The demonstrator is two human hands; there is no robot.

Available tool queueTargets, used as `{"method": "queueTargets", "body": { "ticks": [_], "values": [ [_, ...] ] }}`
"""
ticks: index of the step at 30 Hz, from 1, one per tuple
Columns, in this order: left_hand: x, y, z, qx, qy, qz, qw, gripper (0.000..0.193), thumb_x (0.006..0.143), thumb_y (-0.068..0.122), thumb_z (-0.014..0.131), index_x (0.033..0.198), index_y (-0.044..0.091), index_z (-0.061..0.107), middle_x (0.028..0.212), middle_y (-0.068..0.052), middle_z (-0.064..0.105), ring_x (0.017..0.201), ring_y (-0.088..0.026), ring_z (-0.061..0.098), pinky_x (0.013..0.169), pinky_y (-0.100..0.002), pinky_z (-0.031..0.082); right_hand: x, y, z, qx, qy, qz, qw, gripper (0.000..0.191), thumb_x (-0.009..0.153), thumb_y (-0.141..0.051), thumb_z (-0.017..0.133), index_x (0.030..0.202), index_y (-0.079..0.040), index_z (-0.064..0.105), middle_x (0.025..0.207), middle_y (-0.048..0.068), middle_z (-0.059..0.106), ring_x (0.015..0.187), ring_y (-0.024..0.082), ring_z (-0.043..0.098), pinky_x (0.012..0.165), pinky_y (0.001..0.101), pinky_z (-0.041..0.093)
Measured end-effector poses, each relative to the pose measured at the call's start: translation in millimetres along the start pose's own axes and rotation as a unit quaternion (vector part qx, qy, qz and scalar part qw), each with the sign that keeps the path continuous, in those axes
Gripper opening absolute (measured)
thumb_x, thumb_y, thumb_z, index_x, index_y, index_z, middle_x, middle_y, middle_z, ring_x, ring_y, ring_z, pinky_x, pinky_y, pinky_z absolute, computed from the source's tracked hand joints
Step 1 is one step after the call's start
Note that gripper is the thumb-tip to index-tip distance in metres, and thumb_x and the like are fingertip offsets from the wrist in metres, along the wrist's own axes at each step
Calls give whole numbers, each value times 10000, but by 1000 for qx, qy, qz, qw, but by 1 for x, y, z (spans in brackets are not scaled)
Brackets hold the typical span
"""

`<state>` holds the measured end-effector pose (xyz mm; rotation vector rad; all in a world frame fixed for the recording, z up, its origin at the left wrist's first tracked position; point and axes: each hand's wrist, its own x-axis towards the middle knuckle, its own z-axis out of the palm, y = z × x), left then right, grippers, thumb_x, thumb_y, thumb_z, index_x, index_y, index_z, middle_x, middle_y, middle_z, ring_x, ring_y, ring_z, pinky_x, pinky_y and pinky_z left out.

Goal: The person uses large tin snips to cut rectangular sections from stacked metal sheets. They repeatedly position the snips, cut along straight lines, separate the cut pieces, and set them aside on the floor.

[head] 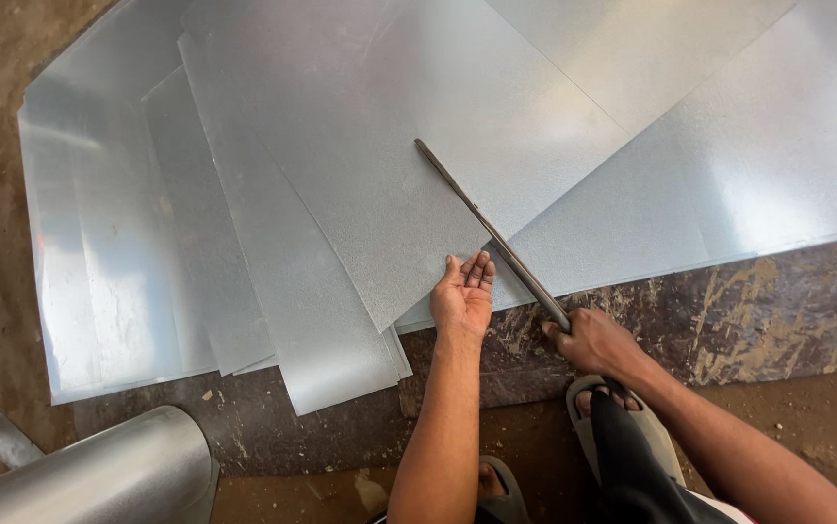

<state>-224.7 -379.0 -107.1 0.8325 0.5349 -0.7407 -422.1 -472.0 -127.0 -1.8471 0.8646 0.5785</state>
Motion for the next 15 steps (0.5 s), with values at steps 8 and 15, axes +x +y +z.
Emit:
{"method": "queueTargets", "body": {
  "ticks": [8,15],
  "values": [
    [-12,10,9,3,-5,13,1000,420,1037,175,536,1340,-79,393,1089,-239,609,1031,-321,665,916,-431,599,4,-29,-17,111,-46,61,991,670,965,-633,471,890,-13,716,614,61,566,571,187,572,607,448,531],
    [-17,22,21,8,-5,26,1000,372,1041,175,547,1240,-126,454,1055,-237,631,1005,-306,670,896,-419,599,37,-50,-21,54,-13,16,998,721,995,-635,481,973,52,700,643,103,610,567,207,587,571,476,534]
  ]
}}
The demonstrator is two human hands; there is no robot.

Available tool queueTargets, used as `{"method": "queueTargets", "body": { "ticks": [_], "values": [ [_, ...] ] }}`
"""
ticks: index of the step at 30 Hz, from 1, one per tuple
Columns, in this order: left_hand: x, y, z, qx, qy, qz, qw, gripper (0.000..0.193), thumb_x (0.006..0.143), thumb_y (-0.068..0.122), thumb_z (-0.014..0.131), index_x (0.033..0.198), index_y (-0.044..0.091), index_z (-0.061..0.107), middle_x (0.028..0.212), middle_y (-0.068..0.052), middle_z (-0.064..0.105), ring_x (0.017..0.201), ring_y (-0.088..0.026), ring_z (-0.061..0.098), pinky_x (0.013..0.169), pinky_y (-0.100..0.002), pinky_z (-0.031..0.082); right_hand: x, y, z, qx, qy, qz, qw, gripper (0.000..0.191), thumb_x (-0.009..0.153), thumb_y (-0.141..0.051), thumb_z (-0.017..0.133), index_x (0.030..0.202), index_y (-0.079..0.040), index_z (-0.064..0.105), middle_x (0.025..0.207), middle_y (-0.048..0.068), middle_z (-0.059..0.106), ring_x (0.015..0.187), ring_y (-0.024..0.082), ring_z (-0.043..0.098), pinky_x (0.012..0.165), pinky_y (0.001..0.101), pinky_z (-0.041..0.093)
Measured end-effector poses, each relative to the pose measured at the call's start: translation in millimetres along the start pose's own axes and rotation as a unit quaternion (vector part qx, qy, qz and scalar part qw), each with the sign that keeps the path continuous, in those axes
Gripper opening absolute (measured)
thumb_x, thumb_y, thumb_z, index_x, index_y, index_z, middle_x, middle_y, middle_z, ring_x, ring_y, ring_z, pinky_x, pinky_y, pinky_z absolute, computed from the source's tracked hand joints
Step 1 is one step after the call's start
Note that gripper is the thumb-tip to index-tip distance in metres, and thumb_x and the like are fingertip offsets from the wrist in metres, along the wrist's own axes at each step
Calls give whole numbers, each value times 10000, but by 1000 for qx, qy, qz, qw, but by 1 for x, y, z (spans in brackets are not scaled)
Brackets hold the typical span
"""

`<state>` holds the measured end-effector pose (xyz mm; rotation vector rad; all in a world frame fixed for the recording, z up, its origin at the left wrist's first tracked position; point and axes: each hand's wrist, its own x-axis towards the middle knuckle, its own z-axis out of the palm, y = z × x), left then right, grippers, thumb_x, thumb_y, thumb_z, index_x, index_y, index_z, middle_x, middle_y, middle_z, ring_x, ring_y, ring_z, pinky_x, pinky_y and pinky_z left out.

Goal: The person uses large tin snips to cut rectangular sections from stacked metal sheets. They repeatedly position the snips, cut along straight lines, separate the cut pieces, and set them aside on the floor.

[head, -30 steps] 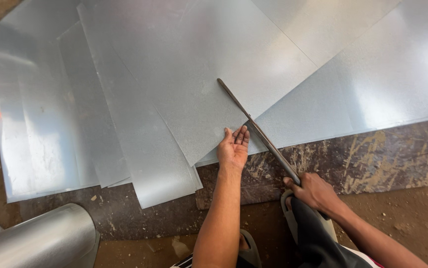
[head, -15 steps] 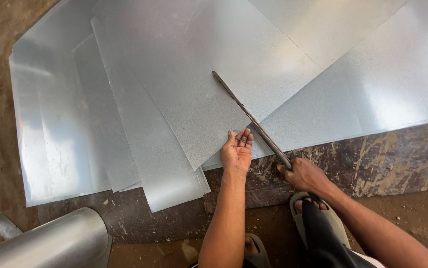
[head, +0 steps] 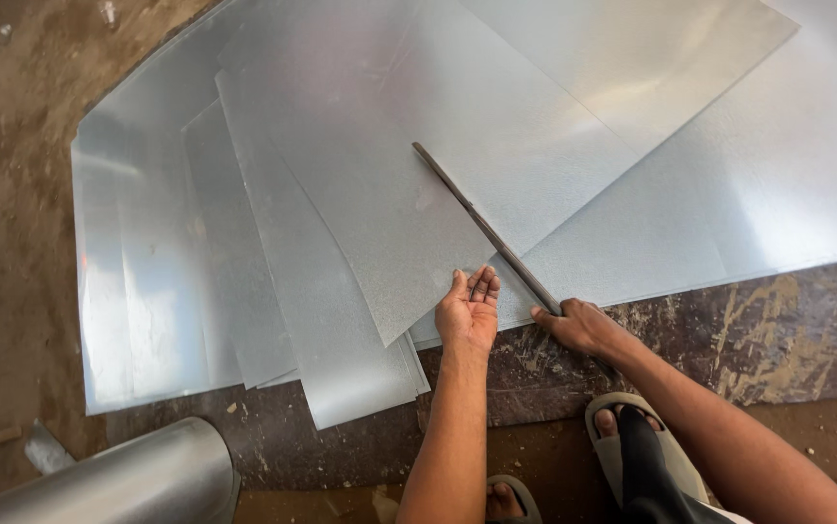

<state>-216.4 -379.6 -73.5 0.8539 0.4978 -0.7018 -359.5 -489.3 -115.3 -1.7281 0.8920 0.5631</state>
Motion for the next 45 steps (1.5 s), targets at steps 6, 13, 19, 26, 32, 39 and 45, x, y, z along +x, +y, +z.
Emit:
{"method": "queueTargets", "body": {
  "ticks": [6,13,19,26,32,39,45],
  "values": [
    [-2,-4,-4,11,14,-9,1000,322,1036,184,547,1174,-101,486,1057,-234,628,997,-299,672,896,-407,595,5,18,10,-55,24,-33,998,650,1021,-566,477,891,5,758,576,38,555,512,213,466,513,476,459],
    [-5,4,-4,-16,-9,-21,1000,319,1039,186,561,1183,-93,504,1079,-213,640,1009,-285,672,901,-403,595,15,-7,4,93,-12,-5,996,654,968,-651,499,1116,-28,629,724,91,663,664,221,657,611,497,549],
    [-7,3,-4,6,3,-19,1000,325,1030,202,548,1213,-61,491,1057,-201,643,1010,-294,669,896,-415,593,28,-42,-8,-56,-20,-14,998,805,1010,-697,435,1067,40,751,623,78,639,537,173,617,520,450,520],
    [-14,-7,-15,55,25,-76,995,298,1016,241,610,1159,-15,557,865,-130,680,838,-251,685,736,-375,607,34,-25,2,-44,21,-57,997,446,996,-432,515,750,-82,642,568,-23,467,427,106,324,390,337,341],
    [-45,-7,-9,692,-10,416,591,280,887,259,790,1073,88,671,941,-84,731,836,-262,717,743,-378,620,39,-12,4,-63,61,-89,992,258,919,-263,566,825,-45,665,538,-31,483,419,103,362,385,334,358],
    [-55,31,13,783,-161,537,270,396,822,21,660,1214,62,702,1275,-204,663,1213,-412,621,998,-537,550,-3,18,-15,-97,59,-30,993,447,973,-396,554,981,0,761,578,60,570,500,209,479,476,417,433],
    [-123,25,3,766,-318,435,350,327,933,-44,573,1248,-39,660,1178,-280,701,1111,-442,688,925,-527,593,-113,85,-6,-93,65,19,993,508,921,-417,538,919,41,759,726,268,714,707,387,735,715,494,555]
  ]
}}
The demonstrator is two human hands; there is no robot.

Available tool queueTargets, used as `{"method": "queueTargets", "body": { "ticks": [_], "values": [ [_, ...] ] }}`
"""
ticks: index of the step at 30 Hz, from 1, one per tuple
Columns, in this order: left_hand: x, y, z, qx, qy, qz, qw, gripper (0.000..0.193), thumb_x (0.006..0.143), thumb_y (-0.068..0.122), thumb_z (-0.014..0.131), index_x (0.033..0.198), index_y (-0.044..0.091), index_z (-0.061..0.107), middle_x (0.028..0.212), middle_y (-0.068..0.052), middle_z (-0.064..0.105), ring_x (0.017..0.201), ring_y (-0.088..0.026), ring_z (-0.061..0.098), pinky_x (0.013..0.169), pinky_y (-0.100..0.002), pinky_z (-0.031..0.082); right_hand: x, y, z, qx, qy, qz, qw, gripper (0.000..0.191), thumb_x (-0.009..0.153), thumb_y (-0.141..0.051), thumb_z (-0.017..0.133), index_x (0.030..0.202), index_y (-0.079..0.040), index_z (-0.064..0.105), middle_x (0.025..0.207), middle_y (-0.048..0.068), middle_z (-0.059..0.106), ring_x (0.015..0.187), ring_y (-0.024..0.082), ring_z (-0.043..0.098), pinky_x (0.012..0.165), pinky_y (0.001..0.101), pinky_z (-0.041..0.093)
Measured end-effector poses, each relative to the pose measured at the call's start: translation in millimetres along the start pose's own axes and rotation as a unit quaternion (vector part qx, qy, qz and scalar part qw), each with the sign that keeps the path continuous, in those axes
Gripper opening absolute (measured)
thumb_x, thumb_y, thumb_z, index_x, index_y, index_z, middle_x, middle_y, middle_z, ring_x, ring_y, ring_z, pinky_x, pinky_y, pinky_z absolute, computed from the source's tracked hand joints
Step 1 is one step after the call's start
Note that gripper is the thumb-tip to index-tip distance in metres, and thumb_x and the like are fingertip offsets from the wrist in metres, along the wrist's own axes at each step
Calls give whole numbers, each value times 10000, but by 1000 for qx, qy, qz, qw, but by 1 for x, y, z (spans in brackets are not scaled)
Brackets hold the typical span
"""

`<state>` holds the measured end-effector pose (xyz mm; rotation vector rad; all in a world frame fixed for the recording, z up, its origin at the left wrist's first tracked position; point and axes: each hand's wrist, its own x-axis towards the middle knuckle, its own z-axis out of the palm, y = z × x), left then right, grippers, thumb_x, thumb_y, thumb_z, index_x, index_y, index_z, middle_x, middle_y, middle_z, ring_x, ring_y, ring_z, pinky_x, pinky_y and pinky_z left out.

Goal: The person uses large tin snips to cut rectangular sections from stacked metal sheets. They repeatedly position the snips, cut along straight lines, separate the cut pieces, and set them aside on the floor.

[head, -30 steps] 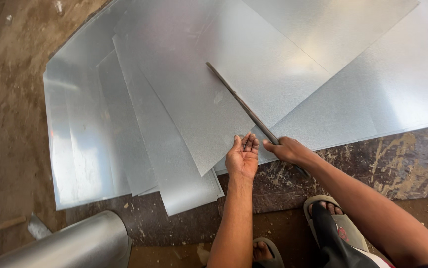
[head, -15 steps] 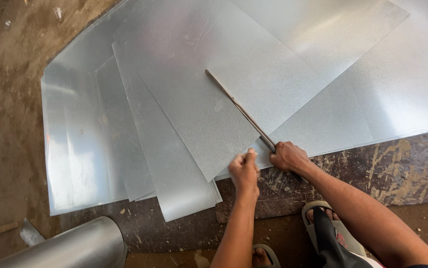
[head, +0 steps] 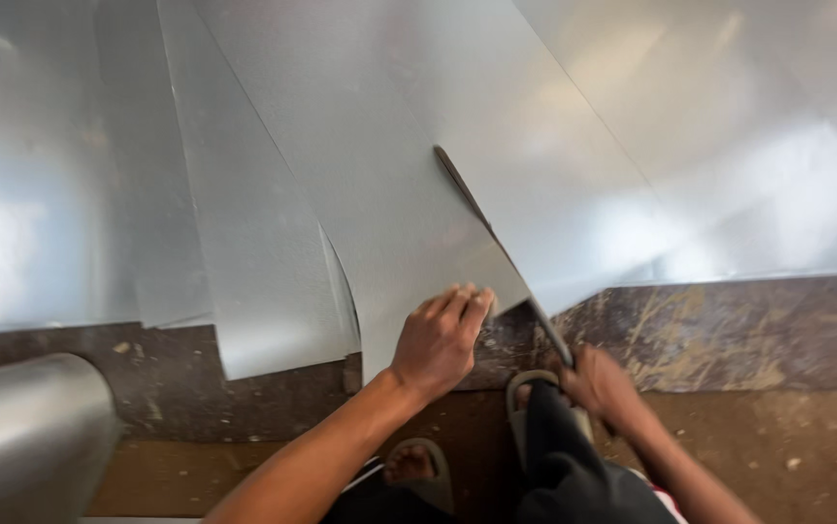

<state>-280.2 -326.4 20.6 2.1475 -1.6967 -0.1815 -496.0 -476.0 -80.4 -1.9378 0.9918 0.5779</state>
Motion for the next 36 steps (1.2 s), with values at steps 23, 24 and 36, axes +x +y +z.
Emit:
{"method": "queueTargets", "body": {
  "ticks": [23,24,36],
  "values": [
    [-12,59,-69,-133,32,-78,988,398,885,-11,665,1280,46,670,1220,-169,733,1182,-350,690,1017,-439,582,-21,4,1,1,-42,41,998,760,905,-666,475,825,40,746,718,213,720,656,306,688,674,466,557],
    [-16,60,-70,-136,33,-78,987,404,879,-11,670,1280,44,670,1223,-173,731,1181,-354,689,1015,-440,583,-23,4,0,1,-36,46,998,794,921,-685,465,828,56,735,723,212,716,656,289,687,670,454,557],
    [-23,57,-83,-144,50,-57,987,384,890,-13,676,1269,45,683,1207,-167,741,1178,-347,701,1039,-435,575,16,-19,4,30,-51,47,997,786,940,-717,459,958,34,688,761,168,672,699,287,666,603,485,567]
  ]
}}
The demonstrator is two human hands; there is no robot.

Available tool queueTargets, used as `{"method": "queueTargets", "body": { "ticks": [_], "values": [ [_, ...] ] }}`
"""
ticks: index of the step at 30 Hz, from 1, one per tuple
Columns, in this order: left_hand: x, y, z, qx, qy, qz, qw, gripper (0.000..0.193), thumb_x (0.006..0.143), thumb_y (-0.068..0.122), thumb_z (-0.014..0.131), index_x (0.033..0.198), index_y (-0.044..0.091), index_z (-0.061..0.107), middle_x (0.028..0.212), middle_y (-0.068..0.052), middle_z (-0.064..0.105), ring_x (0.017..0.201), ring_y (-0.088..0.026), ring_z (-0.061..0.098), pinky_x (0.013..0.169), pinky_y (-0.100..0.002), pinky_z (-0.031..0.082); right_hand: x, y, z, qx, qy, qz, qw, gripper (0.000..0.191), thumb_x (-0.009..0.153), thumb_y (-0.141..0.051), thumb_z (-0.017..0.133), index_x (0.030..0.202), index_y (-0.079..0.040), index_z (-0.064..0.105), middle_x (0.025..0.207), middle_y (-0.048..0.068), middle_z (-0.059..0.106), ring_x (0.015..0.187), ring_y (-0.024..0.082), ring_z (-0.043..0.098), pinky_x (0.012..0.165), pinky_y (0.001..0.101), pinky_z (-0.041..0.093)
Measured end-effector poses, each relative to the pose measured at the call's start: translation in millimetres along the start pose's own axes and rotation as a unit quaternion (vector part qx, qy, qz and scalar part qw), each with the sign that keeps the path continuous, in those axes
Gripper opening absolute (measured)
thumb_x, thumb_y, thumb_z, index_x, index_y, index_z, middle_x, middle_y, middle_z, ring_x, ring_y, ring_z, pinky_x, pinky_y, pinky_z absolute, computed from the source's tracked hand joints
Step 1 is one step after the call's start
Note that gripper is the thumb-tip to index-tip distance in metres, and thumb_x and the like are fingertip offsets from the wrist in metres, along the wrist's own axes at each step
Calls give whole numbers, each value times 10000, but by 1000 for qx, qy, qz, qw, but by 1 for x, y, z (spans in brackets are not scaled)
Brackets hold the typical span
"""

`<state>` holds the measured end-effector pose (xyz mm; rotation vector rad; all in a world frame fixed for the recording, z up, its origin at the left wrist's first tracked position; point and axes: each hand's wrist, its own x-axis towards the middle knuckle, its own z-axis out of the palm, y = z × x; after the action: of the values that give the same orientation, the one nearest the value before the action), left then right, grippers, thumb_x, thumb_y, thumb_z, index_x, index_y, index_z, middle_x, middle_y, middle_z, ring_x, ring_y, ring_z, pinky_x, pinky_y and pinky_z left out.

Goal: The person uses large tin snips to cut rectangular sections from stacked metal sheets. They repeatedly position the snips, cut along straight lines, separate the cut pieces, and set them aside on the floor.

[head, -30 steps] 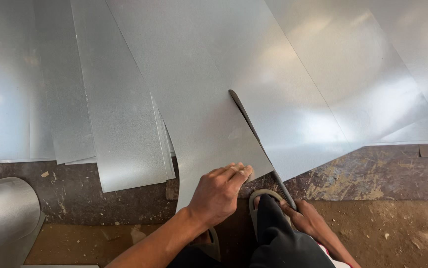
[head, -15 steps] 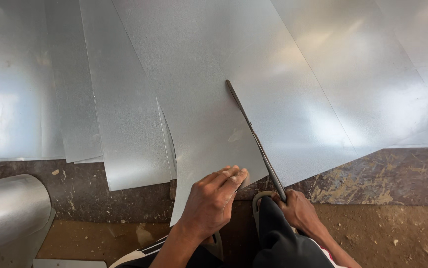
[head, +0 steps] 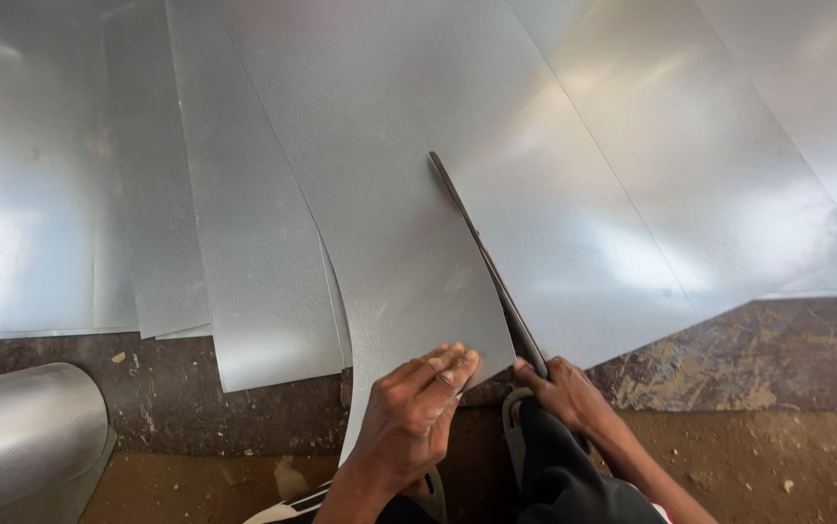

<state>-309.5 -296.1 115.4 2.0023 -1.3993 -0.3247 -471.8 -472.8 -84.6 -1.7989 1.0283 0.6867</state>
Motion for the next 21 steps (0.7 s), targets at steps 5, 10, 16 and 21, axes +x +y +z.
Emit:
{"method": "queueTargets", "body": {
  "ticks": [5,10,16,21],
  "values": [
    [-1,-1,-9,-15,-7,-15,1000,398,880,-4,688,1273,59,682,1229,-157,737,1190,-343,695,1024,-427,584,5,5,12,-28,43,-36,998,720,969,-633,472,822,8,767,631,178,675,520,267,586,556,457,519],
    [-5,1,-18,-1,12,-7,1000,393,884,-5,685,1271,65,684,1228,-148,737,1195,-341,692,1019,-425,588,1,-7,3,18,32,-8,999,737,943,-692,499,842,-3,739,632,120,688,547,209,639,553,435,520],
    [2,15,-30,0,3,-11,1000,380,899,-3,687,1272,66,686,1226,-151,740,1199,-339,693,1021,-431,589,27,-40,-8,103,-10,-1,995,738,981,-670,439,850,18,672,624,91,586,527,217,569,481,425,489],
    [7,15,-47,-38,-3,-54,998,371,888,5,698,1253,67,696,1230,-169,729,1180,-324,706,958,-398,610,38,-42,-5,13,23,-69,997,680,988,-617,453,845,-7,719,597,76,549,516,203,466,491,404,417]
  ]
}}
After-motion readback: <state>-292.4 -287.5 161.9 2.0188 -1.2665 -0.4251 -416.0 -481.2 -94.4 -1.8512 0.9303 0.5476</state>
